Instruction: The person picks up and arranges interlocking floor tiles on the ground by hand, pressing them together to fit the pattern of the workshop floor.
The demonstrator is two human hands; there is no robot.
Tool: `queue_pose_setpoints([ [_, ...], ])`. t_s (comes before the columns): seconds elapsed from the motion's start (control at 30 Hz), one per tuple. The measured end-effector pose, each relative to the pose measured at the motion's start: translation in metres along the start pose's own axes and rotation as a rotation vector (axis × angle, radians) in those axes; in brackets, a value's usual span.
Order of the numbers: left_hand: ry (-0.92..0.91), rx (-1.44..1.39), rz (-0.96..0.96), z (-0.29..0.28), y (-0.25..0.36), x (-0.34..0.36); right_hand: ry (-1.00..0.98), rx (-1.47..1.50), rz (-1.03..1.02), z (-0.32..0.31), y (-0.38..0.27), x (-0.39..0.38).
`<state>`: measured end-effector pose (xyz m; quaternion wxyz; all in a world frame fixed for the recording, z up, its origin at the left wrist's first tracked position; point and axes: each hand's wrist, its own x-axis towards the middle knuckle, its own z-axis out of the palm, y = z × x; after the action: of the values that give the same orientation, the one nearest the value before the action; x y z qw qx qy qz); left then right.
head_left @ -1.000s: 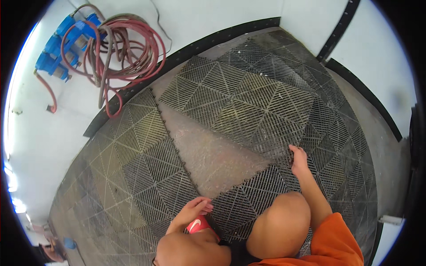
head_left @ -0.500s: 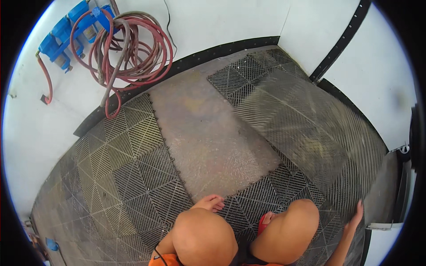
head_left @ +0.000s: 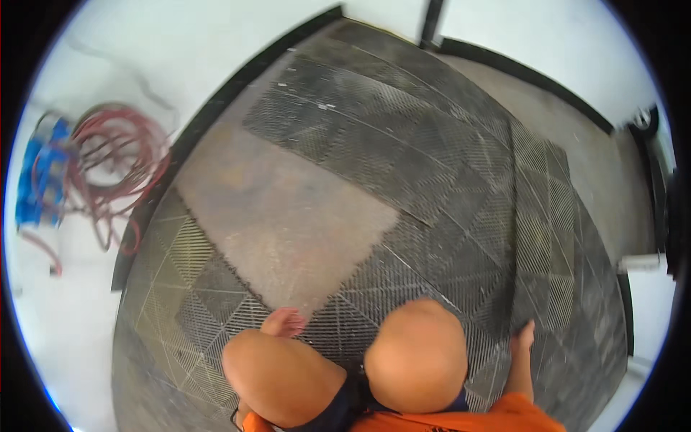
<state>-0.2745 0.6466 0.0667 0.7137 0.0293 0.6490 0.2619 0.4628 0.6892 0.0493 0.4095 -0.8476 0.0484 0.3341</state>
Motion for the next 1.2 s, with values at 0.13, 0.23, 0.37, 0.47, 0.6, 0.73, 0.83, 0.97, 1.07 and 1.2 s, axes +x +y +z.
queue_pose_setpoints([
  [0.13,0.037,-0.190,0.076,0.044,-0.006,-0.005,0.461,-1.064,-0.366,0.060,-0.024,0.031],
  [0.23,0.153,-0.216,0.095,0.048,-0.007,-0.026,-0.311,-0.478,-0.701,0.193,-0.050,-0.066],
  [0.37,0.089,-0.194,0.155,0.071,0.018,-0.027,-0.650,-0.544,-0.507,0.345,-0.067,-0.075],
  [0.47,0.106,-0.248,0.219,0.068,0.014,-0.039,-0.489,-0.596,-0.359,0.417,-0.068,-0.117],
  [0.6,0.140,-0.374,0.340,0.045,0.000,-0.056,-0.226,-0.615,-0.129,0.447,-0.096,-0.234],
  [0.73,0.090,-0.372,0.256,0.045,-0.018,-0.066,-0.375,-0.372,-0.095,0.430,-0.067,-0.198],
  [0.83,0.063,-0.250,0.177,0.054,0.007,-0.043,-0.758,-0.061,0.074,0.432,-0.055,-0.202],
  [0.97,-0.062,-0.216,0.283,0.068,0.076,-0.001,-1.103,0.121,0.113,0.399,-0.017,-0.296],
  [1.07,0.005,-0.498,0.406,0.087,0.112,0.047,-1.493,0.085,0.291,0.350,0.023,-0.341],
  [1.2,-0.107,-0.817,0.448,0.094,0.099,0.069,-1.559,-0.380,0.504,0.275,0.029,-0.308],
])
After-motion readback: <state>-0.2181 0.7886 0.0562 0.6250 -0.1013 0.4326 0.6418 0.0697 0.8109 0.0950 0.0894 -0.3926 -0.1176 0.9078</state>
